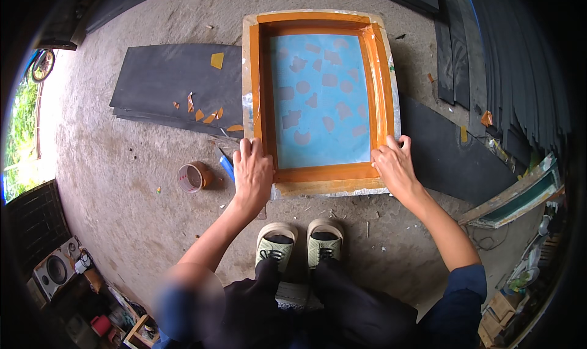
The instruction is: The person sits on the floor and applies orange tape around the edges of a rectangular frame with a blue interior. They smooth the tape along each side, trim excess with a utility knife, and handle a second green frame briefly at the end.
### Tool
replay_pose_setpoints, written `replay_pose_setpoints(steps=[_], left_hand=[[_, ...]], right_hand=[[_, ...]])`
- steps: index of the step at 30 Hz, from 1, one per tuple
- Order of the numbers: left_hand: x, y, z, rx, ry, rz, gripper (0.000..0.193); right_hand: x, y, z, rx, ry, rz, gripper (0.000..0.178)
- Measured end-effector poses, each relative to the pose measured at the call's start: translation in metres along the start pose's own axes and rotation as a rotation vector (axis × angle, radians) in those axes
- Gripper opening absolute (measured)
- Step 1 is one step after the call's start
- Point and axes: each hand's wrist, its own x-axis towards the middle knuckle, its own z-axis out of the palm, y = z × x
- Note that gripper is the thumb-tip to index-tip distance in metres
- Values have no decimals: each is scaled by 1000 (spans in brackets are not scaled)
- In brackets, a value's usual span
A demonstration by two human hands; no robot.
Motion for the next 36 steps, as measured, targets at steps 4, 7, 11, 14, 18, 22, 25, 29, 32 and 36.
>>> replay_pose_setpoints(steps=[4, 7, 11, 14, 18, 22, 25, 29, 32, 36], left_hand=[[1, -1, -3, -39, -8, -2, 13], [0, -2, -3, -81, -2, -13, 13], [2, -3, -3, -103, 10, -35, 13], [4, -3, -5, -92, 0, -12, 13], [6, -4, -2, -57, -5, -11, 13], [6, -2, -2, -39, -20, -13, 13], [6, -2, -1, -18, -13, -9, 12], [6, -1, 0, 32, -14, -3, 11], [6, 1, -3, 32, -56, 5, 11], [6, 1, 0, 59, -69, -7, 12]], right_hand=[[0, -2, -1, 8, 6, 8, 5], [0, -2, -3, 35, -18, 18, 6], [1, -2, -7, 82, -66, 41, 8], [1, -2, -7, 91, -80, 46, 9], [2, -3, -7, 70, -69, 32, 12], [2, -5, -8, 66, -73, 43, 13], [3, -5, -8, 46, -94, 48, 12], [3, -5, -7, 40, -97, 46, 12], [3, -6, -6, 20, -89, 47, 12], [3, -9, -7, -10, -100, 59, 11]])
